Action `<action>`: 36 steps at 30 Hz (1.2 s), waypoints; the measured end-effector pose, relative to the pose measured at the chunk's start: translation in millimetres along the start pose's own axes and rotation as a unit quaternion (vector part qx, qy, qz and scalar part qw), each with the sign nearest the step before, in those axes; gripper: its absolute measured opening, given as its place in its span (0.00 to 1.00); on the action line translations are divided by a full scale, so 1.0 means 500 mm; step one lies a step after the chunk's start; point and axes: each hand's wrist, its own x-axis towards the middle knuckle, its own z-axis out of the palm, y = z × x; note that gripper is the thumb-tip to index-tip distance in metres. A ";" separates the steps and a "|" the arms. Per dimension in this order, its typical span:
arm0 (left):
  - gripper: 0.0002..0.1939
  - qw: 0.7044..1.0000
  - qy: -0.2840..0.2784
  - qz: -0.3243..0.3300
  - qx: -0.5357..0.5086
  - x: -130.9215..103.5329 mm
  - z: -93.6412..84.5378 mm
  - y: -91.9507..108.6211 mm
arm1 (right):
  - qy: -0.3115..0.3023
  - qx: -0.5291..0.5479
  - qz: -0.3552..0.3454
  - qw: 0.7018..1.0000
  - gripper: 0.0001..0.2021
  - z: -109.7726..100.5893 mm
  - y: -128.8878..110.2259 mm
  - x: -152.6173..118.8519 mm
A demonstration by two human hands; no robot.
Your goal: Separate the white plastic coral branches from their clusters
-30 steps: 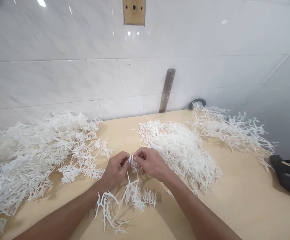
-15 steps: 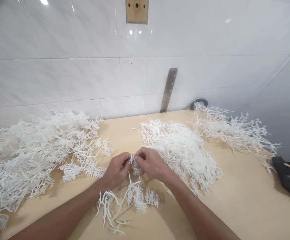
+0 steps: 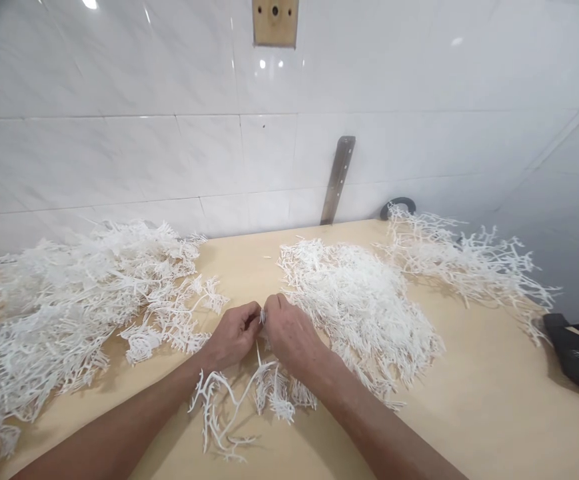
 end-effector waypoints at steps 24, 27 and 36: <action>0.05 0.986 0.026 0.116 0.115 -0.012 0.003 -0.018 | -0.023 0.382 0.123 0.916 0.04 -0.024 0.039 0.005; 0.07 0.983 0.037 0.139 0.114 -0.012 0.005 -0.020 | -0.002 0.361 0.124 0.924 0.05 -0.026 0.036 0.004; 0.07 0.980 0.038 0.154 0.116 -0.011 0.005 -0.013 | 0.019 0.223 0.060 0.973 0.04 -0.039 0.012 -0.004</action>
